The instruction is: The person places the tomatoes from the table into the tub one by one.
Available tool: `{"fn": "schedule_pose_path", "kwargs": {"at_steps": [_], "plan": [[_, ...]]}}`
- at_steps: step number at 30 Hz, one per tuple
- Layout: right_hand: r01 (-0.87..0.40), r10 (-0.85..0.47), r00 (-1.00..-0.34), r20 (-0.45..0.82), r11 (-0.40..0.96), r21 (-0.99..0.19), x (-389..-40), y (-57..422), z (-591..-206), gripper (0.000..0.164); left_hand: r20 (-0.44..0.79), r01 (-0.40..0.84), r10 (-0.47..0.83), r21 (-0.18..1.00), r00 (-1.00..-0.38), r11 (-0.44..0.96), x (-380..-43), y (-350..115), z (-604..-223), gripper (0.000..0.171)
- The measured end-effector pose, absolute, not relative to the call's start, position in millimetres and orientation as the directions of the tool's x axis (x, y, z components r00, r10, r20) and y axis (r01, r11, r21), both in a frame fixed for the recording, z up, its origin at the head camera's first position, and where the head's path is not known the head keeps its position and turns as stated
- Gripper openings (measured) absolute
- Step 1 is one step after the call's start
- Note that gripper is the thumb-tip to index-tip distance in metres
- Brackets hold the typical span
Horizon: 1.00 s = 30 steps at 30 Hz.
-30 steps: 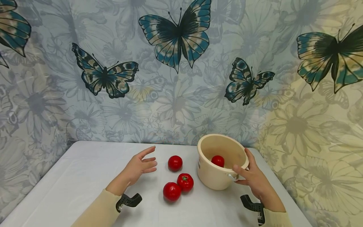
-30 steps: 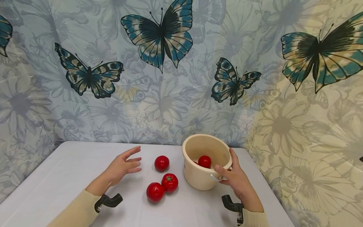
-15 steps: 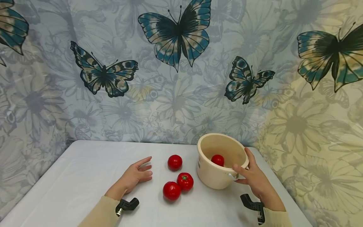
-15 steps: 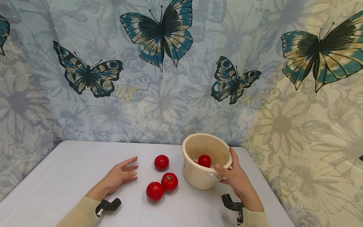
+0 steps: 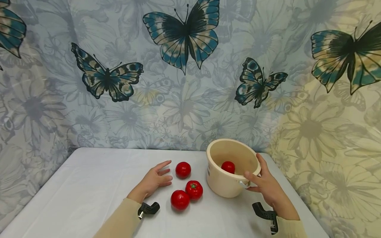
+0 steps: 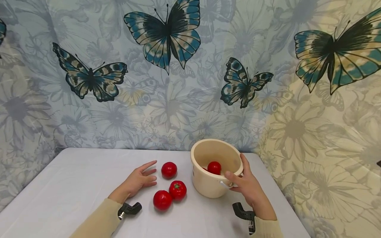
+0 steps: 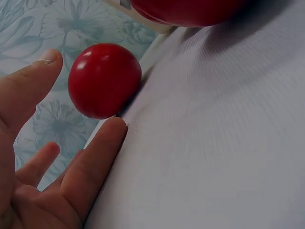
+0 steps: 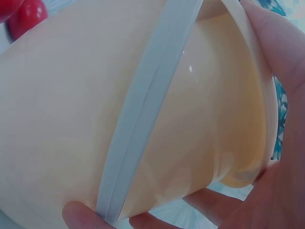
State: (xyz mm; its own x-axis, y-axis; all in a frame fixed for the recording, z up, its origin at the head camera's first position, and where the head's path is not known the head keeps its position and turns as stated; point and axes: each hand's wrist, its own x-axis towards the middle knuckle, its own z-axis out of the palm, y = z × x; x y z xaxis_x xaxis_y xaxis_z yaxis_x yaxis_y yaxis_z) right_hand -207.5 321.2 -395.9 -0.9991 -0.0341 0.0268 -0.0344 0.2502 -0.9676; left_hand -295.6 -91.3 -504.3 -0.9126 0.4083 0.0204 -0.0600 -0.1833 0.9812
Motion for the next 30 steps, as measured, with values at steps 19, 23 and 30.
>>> {"fn": "schedule_pose_path", "kwargs": {"at_steps": [19,23,30], "plan": [[-0.038,-0.045,-0.999,0.028,0.245,-0.969,-205,318,-393,0.099,0.034,-0.035,0.444,0.989,-0.896,-0.145,-312,-54,-499,0.073],[-0.038,-0.039,-0.999,0.029,0.249,-0.968,-205,320,-393,0.099,0.047,-0.008,0.437,0.992,-0.898,-0.123,-313,-50,-499,0.068],[-0.028,-0.03,-0.999,0.021,0.255,-0.966,-205,321,-395,0.1,0.064,0.026,0.38,0.994,-0.923,-0.103,-313,-44,-503,0.053]]}}
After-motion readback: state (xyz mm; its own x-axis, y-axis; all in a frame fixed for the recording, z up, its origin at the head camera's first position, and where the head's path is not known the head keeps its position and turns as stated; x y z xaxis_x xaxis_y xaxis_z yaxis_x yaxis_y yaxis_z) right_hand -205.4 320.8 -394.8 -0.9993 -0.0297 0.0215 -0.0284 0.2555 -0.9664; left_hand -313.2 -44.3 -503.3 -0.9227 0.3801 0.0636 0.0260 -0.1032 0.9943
